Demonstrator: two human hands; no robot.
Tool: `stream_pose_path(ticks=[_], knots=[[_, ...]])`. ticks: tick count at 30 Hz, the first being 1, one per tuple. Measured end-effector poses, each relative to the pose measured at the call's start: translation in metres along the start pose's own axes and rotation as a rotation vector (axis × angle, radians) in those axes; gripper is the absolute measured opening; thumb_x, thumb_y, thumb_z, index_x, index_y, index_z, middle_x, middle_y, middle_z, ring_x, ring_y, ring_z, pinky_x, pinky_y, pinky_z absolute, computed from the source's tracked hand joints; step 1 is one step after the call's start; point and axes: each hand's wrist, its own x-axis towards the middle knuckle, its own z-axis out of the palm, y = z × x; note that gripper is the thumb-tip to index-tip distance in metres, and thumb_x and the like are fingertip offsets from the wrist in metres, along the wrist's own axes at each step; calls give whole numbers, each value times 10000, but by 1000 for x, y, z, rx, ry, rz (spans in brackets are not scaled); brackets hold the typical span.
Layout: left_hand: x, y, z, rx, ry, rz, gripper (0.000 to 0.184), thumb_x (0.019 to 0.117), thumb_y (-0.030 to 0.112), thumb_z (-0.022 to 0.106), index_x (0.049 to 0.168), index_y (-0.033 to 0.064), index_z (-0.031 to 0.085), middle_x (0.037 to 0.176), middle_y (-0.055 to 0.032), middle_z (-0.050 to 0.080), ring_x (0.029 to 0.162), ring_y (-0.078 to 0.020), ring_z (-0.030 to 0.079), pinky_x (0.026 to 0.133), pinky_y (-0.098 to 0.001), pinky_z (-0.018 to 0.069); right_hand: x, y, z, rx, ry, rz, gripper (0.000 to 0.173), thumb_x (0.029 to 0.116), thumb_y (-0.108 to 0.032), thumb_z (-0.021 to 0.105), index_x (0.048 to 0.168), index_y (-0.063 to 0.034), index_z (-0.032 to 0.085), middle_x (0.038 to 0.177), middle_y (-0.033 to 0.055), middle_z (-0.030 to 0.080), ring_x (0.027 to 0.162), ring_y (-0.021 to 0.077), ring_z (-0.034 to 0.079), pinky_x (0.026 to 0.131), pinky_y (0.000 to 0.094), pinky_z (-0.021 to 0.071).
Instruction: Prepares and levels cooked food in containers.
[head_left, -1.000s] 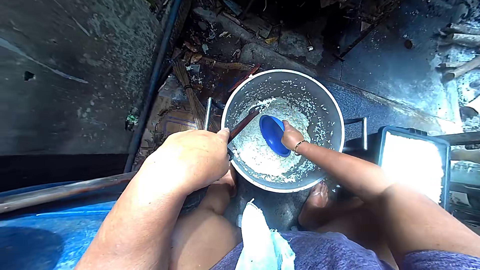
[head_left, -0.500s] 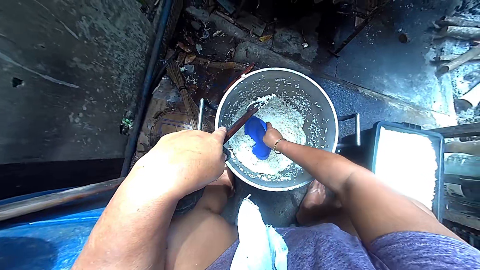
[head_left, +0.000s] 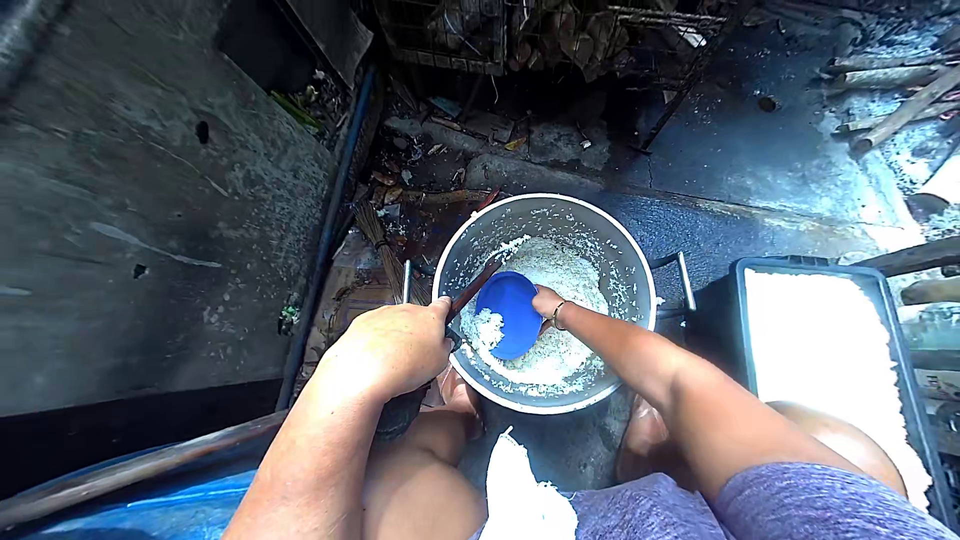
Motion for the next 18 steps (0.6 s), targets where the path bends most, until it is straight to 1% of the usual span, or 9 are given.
stream_pose_path(ticks=[4,7,10,11,13,14,16,17,18], knots=[[-2,-3,2,-4,18,-24,561,1020,422,582,1544,275,450,1022,-105,722,1001,-323,688,845,-580,532,-19,-14,-27,179,64,24,511,973,13,468,1466,-123,466,1295,271,607,1055,445,665,738,637,575],[-1,-9,6,-5,38,-23,549,1018,418,590,1530,267,463,998,-109,720,979,-328,692,828,-581,537,-25,-26,-51,187,203,44,484,1011,-37,472,1485,-134,448,1308,284,601,1086,486,664,741,703,569],[-3,-10,5,-10,25,-27,572,1024,430,576,1552,257,441,1022,-124,720,998,-335,691,849,-581,535,-18,-28,-60,34,352,7,455,1036,-117,507,1490,-106,466,1349,289,591,1170,490,638,804,748,551],[-5,-10,4,-15,14,-29,584,1028,430,570,1566,255,424,1039,-130,719,1012,-340,689,862,-584,534,-15,-29,-57,-48,384,5,498,1024,-112,515,1513,-91,426,1363,296,583,1203,484,625,850,730,549],[-8,-12,3,-22,-3,-27,598,1031,425,564,1581,252,404,1056,-131,718,1027,-341,686,876,-581,531,-11,-33,-40,-211,418,27,640,997,-111,537,1584,-69,284,1379,293,588,1263,449,611,973,666,531],[-8,-13,4,-26,-8,-25,599,1033,422,560,1584,250,399,1057,-130,717,1026,-340,686,874,-581,532,-8,-35,-27,-258,435,43,694,986,-120,551,1598,-63,228,1355,282,613,1255,427,626,993,636,529],[-11,-18,8,-35,-4,-24,606,1031,420,565,1589,259,391,1039,-127,720,1005,-336,689,864,-579,533,2,-32,1,-262,446,70,775,973,-124,567,1618,-56,144,1296,274,648,1200,413,665,960,608,554],[-11,-20,10,-39,6,-21,610,1029,421,569,1589,259,390,1030,-128,721,992,-339,690,857,-580,534,6,-28,13,-215,439,73,776,965,-116,574,1607,-56,142,1261,289,652,1150,435,683,898,624,576],[-12,-21,11,-39,15,-17,614,1030,426,568,1591,257,387,1031,-130,721,991,-341,692,854,-584,535,6,-29,22,-158,423,83,760,974,-112,572,1604,-69,149,1270,292,644,1140,440,686,879,632,583]])
